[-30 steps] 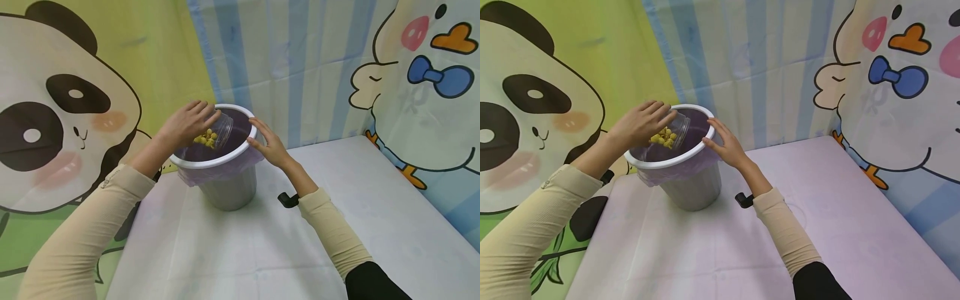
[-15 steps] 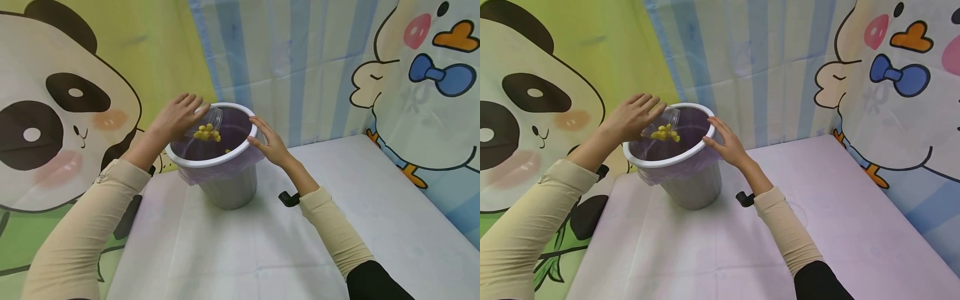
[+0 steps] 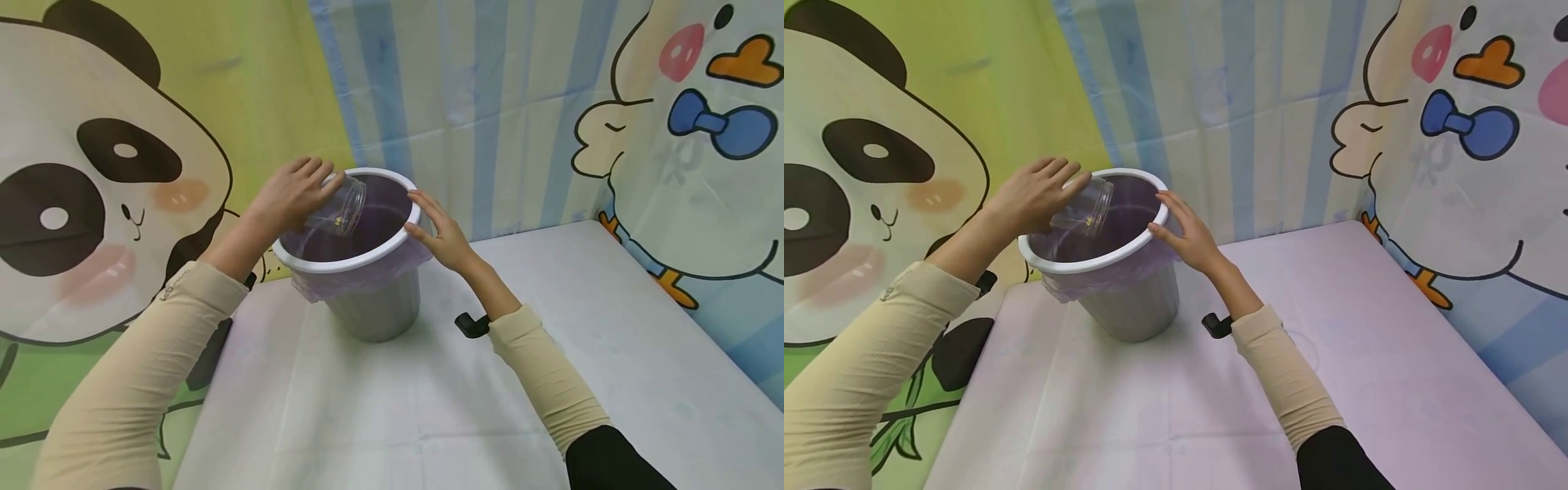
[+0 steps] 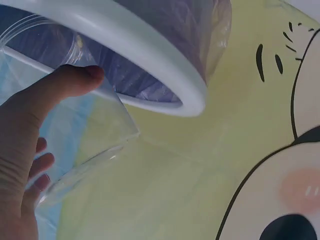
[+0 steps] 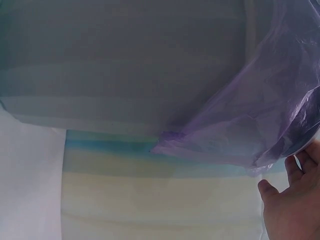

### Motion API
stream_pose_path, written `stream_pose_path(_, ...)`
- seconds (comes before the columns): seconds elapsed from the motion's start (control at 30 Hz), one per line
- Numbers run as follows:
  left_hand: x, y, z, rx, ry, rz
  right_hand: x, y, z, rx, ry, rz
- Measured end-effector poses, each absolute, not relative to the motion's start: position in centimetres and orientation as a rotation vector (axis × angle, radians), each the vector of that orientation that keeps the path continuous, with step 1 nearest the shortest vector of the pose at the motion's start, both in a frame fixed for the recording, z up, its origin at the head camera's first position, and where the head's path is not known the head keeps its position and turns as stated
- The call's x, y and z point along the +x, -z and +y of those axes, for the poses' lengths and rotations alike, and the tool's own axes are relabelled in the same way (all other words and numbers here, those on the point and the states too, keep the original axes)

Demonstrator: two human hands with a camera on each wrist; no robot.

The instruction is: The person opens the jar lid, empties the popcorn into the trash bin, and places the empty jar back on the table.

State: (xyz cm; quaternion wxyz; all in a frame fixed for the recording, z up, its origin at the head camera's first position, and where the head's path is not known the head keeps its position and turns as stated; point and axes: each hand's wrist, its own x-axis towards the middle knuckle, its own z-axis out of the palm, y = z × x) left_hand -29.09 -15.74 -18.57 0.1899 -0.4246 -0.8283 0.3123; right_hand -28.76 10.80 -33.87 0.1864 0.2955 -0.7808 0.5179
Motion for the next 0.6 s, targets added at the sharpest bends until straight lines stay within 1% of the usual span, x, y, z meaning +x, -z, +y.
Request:
stream_pose_path(0.33,-27.9,19.6,-15.5,-1.051,-0.647,-2.504,-28.8,33.9,10.7,0.835,-1.45,-2.199)
stream_pose_path(0.6,-25.9,19.2,-14.2,-0.745,-0.423,-2.657,-28.7,34.0,10.7,0.833,-1.454,-2.196)
